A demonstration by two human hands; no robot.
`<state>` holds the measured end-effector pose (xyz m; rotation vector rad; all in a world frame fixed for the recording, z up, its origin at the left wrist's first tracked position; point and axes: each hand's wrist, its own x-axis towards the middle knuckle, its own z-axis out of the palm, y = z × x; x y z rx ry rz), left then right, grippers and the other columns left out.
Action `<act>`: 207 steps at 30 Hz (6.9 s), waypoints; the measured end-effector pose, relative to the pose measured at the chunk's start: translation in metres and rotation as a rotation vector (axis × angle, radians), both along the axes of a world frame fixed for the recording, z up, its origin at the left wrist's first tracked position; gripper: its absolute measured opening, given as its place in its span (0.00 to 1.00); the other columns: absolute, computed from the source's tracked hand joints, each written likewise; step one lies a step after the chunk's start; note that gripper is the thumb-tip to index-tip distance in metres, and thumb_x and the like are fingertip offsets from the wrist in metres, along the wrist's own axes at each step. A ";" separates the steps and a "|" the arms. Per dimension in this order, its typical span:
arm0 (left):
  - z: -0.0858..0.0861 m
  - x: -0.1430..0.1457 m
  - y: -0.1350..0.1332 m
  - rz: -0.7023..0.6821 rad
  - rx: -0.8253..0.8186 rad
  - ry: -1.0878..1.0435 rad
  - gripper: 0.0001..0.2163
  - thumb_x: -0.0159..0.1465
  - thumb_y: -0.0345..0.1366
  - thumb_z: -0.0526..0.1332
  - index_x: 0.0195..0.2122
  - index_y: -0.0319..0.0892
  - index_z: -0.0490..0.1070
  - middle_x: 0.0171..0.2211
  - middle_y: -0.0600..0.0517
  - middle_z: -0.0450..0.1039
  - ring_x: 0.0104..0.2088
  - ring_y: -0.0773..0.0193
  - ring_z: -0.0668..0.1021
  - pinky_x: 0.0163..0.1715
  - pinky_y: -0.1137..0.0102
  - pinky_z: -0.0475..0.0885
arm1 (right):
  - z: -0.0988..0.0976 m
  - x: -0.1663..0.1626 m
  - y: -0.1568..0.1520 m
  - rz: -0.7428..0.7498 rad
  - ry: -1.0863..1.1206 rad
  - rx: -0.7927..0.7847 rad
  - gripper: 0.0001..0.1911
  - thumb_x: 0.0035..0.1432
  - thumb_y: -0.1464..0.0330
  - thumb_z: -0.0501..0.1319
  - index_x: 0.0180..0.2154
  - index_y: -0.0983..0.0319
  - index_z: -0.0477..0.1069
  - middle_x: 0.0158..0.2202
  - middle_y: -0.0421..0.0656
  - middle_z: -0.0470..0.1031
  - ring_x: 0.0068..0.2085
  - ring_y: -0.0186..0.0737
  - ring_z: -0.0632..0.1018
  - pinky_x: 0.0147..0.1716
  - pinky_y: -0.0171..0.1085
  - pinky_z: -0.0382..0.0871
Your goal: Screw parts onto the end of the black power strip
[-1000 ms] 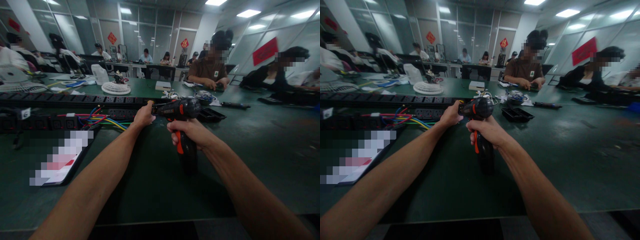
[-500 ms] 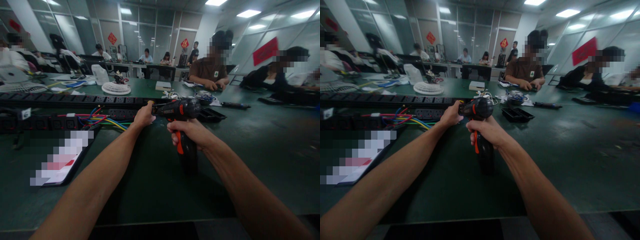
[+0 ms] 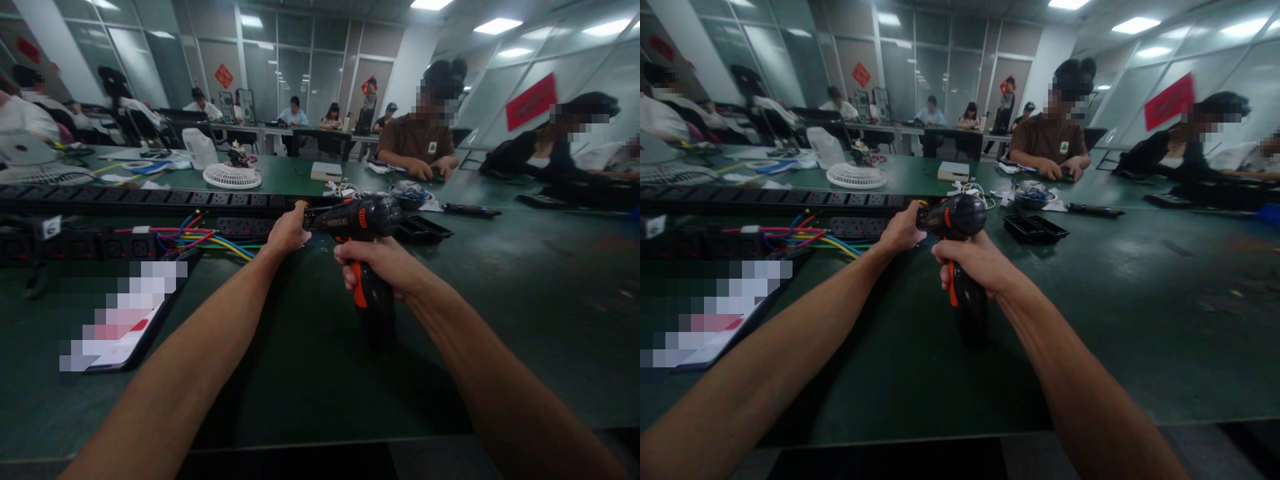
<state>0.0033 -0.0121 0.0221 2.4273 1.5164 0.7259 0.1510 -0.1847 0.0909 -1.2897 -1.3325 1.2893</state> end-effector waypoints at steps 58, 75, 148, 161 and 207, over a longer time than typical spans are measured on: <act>-0.002 0.000 0.001 0.000 0.024 0.005 0.27 0.61 0.34 0.66 0.61 0.44 0.61 0.49 0.41 0.80 0.50 0.48 0.82 0.49 0.61 0.76 | -0.001 -0.001 0.001 -0.006 -0.001 -0.002 0.07 0.47 0.70 0.68 0.25 0.60 0.69 0.16 0.39 0.69 0.19 0.36 0.72 0.21 0.37 0.72; 0.000 0.000 -0.001 0.006 -0.011 0.000 0.27 0.61 0.33 0.66 0.61 0.44 0.62 0.49 0.39 0.80 0.51 0.46 0.82 0.50 0.59 0.75 | -0.002 0.001 0.002 -0.005 0.019 0.007 0.08 0.46 0.71 0.68 0.25 0.59 0.69 0.16 0.38 0.69 0.19 0.37 0.72 0.21 0.37 0.71; -0.001 0.000 0.001 -0.008 0.006 0.005 0.26 0.61 0.34 0.67 0.60 0.44 0.62 0.50 0.40 0.81 0.51 0.48 0.82 0.50 0.61 0.75 | -0.001 0.000 0.001 -0.001 0.028 0.019 0.09 0.46 0.69 0.70 0.24 0.60 0.70 0.16 0.40 0.69 0.19 0.37 0.73 0.20 0.36 0.71; -0.002 0.001 0.001 -0.002 0.030 0.021 0.26 0.61 0.33 0.66 0.60 0.43 0.62 0.49 0.39 0.81 0.50 0.47 0.83 0.48 0.61 0.76 | -0.001 0.000 0.001 -0.007 0.014 0.018 0.08 0.47 0.70 0.69 0.24 0.60 0.69 0.16 0.40 0.69 0.19 0.37 0.73 0.21 0.37 0.72; -0.003 0.002 -0.006 -0.089 0.061 0.054 0.24 0.64 0.32 0.63 0.60 0.39 0.60 0.53 0.37 0.76 0.54 0.48 0.79 0.53 0.60 0.74 | -0.006 0.011 -0.004 0.051 0.154 -0.182 0.26 0.53 0.60 0.76 0.52 0.59 0.75 0.40 0.43 0.79 0.23 0.33 0.74 0.24 0.37 0.72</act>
